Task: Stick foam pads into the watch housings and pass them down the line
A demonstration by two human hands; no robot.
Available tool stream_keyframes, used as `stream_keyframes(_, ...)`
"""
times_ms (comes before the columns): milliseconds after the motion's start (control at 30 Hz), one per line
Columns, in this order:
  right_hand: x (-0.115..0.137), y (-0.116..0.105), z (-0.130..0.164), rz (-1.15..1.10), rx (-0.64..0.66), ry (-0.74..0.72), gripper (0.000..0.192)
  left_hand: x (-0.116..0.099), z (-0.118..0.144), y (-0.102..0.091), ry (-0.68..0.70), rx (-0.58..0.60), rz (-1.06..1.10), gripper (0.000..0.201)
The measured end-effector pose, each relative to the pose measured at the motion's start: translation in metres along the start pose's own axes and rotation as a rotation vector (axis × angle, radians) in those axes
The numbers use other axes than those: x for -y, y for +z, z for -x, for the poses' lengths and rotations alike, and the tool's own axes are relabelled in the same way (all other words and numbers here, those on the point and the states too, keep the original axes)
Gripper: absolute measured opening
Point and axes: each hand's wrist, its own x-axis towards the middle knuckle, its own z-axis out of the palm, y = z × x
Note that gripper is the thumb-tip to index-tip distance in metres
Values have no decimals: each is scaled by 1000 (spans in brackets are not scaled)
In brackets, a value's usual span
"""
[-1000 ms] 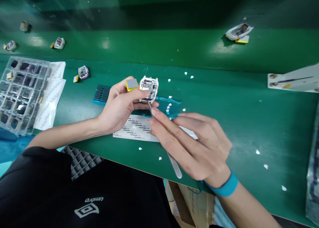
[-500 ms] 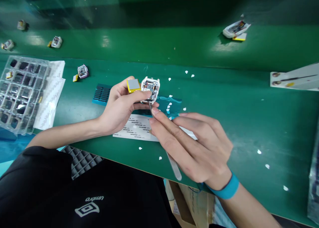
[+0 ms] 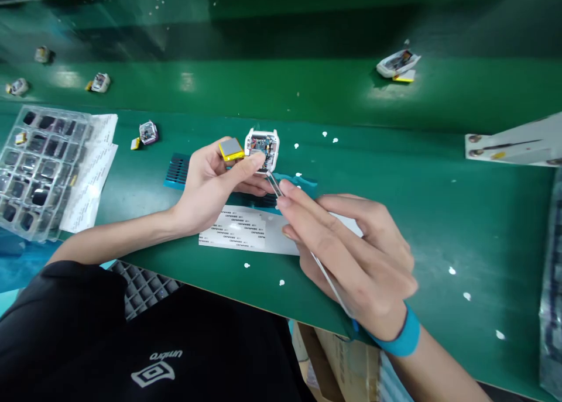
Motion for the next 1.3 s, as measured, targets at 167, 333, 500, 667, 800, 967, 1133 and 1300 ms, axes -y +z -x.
stream_keyframes(167, -1, 1, -9, 18, -52, -22, 77, 2, 6, 0, 1, 37, 24, 37)
stream_keyframes(333, -2, 0, -12, 19, -52, -42, 75, 4, -12, -7, 61, 22, -69, 31)
stream_keyframes(500, 2, 0, -13, 27, -44, -52, 74, 6, -87, -78, 341, -219, -415, 32)
stream_keyframes(667, 1, 5, -16, 0, -6, -71, 53, -16, -122, -153, 447, -428, -1086, 32)
stream_keyframes(800, -5, 13, -14, -34, -45, -67, 26, -19, -112, -148, 551, -353, -1288, 31)
stream_keyframes(967, -12, 16, -13, -65, -25, -65, 27, 7, -108, -123, 548, -42, -1449, 31)
stream_keyframes(1133, -20, 19, -15, -40, 5, -95, 23, 12, -106, -122, 566, -26, -1506, 33)
stream_keyframes(1300, -32, 20, -25, 41, -4, -138, 26, 11, -100, -122, 607, -52, -1530, 32)
